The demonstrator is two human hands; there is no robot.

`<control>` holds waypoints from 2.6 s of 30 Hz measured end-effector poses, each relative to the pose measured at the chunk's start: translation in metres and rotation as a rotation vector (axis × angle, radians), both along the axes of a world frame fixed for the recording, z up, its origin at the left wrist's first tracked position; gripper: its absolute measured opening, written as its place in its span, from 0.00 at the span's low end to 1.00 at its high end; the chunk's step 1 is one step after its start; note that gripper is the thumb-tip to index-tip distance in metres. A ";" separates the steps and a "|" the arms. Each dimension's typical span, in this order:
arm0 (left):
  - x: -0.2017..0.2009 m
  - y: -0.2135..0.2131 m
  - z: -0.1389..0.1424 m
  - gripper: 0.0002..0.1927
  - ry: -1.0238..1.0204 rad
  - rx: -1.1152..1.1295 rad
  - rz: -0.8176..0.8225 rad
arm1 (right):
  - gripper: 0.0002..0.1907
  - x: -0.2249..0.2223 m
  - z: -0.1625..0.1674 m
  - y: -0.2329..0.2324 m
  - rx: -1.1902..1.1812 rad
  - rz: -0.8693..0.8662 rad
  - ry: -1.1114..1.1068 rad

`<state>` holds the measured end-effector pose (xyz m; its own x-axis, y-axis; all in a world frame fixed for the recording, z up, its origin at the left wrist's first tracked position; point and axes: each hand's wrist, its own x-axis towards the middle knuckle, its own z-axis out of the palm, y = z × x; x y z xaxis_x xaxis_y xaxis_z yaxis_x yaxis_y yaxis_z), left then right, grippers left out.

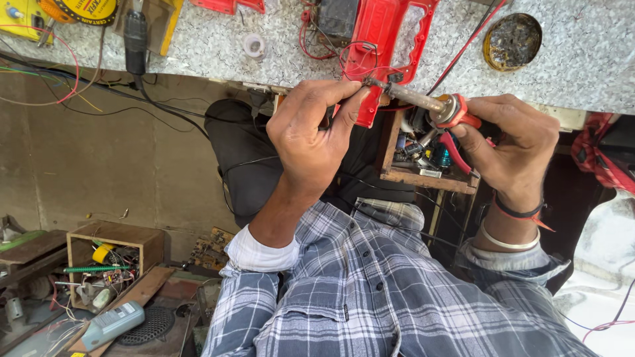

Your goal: The person inserts a battery into a red plastic housing, then uses a soldering iron to attach wires to internal components. They repeatedly heat and join wires to terminals inside the device.

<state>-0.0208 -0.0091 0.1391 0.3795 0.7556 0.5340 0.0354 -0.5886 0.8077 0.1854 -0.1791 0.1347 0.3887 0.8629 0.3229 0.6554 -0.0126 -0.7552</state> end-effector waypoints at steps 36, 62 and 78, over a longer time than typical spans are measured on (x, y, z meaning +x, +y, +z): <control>0.007 -0.012 -0.015 0.07 -0.095 -0.081 -0.008 | 0.15 -0.003 -0.001 -0.001 0.055 -0.062 -0.053; 0.005 -0.006 -0.002 0.10 0.032 0.082 0.017 | 0.15 -0.003 0.002 -0.002 0.057 -0.067 -0.012; 0.011 -0.010 -0.002 0.12 0.165 0.316 0.122 | 0.16 0.000 0.005 -0.003 0.022 -0.077 -0.088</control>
